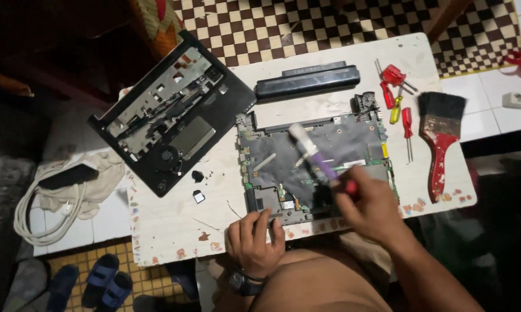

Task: Connecting internal ribbon cables and cleaning components during the assembly or repair of a laptop.

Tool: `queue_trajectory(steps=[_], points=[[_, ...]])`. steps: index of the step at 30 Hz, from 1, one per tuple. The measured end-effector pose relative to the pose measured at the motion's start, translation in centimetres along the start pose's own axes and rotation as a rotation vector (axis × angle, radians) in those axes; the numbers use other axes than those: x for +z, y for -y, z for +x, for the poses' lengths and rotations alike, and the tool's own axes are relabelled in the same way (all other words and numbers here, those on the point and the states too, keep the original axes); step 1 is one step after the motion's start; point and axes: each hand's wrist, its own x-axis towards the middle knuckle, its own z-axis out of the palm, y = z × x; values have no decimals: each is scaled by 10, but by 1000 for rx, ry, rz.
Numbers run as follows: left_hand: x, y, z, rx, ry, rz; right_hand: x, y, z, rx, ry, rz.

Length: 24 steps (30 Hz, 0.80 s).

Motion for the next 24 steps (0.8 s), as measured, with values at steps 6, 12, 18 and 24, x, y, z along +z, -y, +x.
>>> queue_trajectory(steps=[6,12,18,24], points=[[0,2,-5,3,30,-14,-7,8,5,141,-289,-102],[2,0,-5,-7,24,-10,-3,-5,5,304,-100,-131],[0,-1,-4,-12,35,-5,-6,4,-8,3,0,31],[1,0,-5,4,36,-6,-13,-5,3,198,-235,-135]])
